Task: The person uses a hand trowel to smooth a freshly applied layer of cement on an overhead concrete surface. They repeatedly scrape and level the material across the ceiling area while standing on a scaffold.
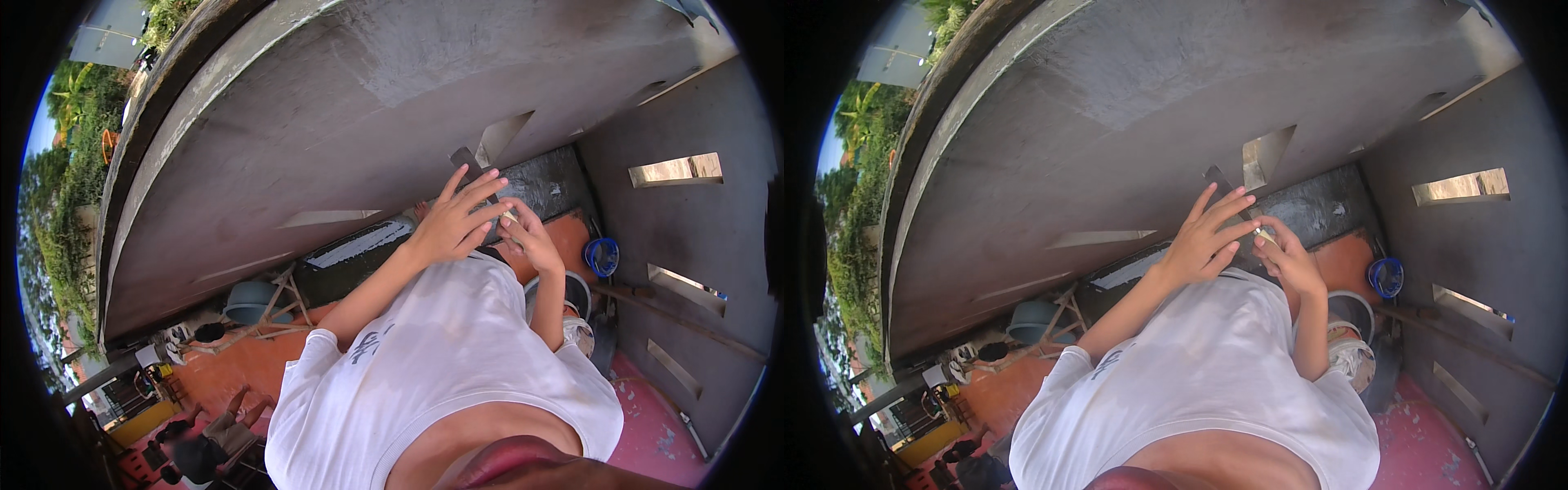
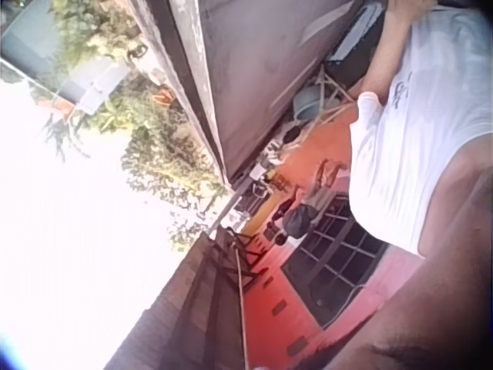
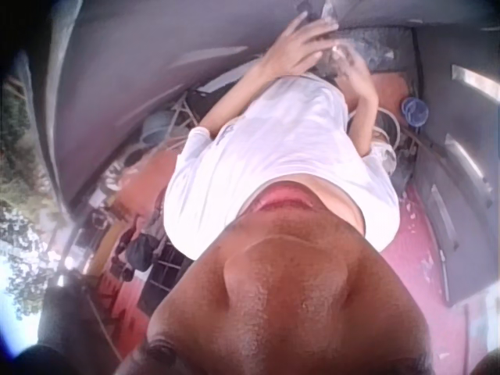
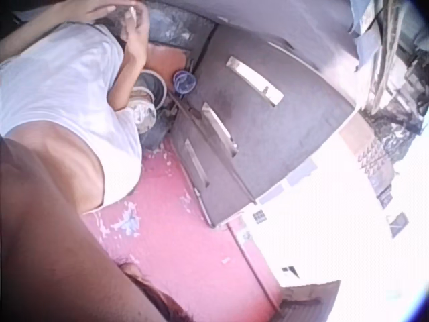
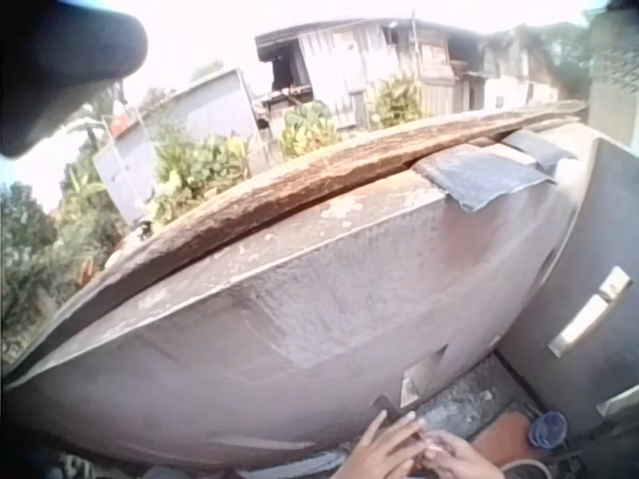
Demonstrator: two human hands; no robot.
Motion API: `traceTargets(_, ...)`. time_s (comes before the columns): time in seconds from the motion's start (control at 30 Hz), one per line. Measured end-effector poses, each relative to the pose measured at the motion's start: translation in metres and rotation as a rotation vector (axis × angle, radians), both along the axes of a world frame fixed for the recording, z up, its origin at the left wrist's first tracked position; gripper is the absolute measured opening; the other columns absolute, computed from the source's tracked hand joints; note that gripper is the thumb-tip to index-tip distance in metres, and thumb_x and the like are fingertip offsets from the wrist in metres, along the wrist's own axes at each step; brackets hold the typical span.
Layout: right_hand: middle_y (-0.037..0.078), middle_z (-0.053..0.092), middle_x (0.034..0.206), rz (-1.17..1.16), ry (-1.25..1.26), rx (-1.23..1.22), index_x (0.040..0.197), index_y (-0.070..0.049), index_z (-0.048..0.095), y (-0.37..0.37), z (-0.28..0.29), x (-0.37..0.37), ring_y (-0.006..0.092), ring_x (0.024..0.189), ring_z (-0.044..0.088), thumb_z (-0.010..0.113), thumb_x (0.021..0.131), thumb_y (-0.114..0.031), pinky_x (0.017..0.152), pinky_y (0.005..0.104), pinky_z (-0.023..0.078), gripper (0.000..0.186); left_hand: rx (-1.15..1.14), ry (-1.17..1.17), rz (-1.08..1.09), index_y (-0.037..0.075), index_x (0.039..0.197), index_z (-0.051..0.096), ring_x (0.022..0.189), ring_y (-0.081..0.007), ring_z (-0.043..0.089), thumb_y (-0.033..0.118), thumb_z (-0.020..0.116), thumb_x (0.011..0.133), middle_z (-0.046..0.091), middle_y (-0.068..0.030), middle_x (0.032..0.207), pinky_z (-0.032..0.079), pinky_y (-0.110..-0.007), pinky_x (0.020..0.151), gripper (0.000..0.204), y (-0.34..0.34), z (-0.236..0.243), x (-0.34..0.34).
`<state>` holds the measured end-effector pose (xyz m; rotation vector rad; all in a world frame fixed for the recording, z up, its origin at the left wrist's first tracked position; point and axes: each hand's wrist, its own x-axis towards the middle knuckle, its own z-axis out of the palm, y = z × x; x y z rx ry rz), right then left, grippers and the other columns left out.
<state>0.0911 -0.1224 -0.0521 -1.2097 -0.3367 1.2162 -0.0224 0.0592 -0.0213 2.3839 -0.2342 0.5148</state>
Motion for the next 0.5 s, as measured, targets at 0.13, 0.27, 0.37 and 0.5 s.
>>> traceTargets(0.13,-0.001,0.043,0.07,0.059,0.168,0.351,0.132,-0.003,0.043,0.017,0.024,0.001,0.0024,0.048,0.032,0.049,0.1,-0.031,0.04,0.0175,0.025,0.043,0.061,-0.165,0.272,0.015,0.13,0.057,0.137,-0.0367,0.039,0.008,0.058,0.085,0.043,-0.0183,0.145,0.023,-0.056,0.113,0.045,0.0,-0.001,-0.025)
traceTargets(0.27,0.001,0.041,0.07,0.129,0.362,0.554,0.135,-0.005,0.04,0.04,0.042,-0.009,0.0027,0.045,0.031,0.039,0.103,-0.032,0.037,0.0177,0.023,0.042,0.21,-0.259,0.403,0.015,0.135,0.052,0.138,-0.0374,0.037,0.005,0.061,0.083,0.037,-0.019,0.149,0.024,-0.057,0.112,0.054,0.017,0.009,-0.026)
traceTargets(0.37,0.001,0.039,0.071,0.136,0.468,0.611,0.136,-0.006,0.037,0.057,0.053,-0.023,0.0029,0.044,0.032,0.037,0.104,-0.033,0.036,0.0177,0.023,0.042,0.275,-0.273,0.475,0.015,0.135,0.055,0.141,-0.0315,0.035,0.005,0.063,0.078,0.041,-0.0144,0.149,0.023,-0.057,0.113,0.059,0.028,0.027,-0.024)
traceTargets(0.5,0.0,0.038,0.071,0.097,0.618,0.616,0.134,-0.013,0.039,0.068,0.051,-0.032,0.0032,0.044,0.032,0.036,0.104,-0.033,0.034,0.0178,0.022,0.036,0.301,-0.245,0.465,0.007,0.135,0.054,0.14,-0.0307,0.035,0.009,0.064,0.079,0.043,-0.0139,0.148,0.022,-0.054,0.114,0.057,0.039,0.045,-0.018)
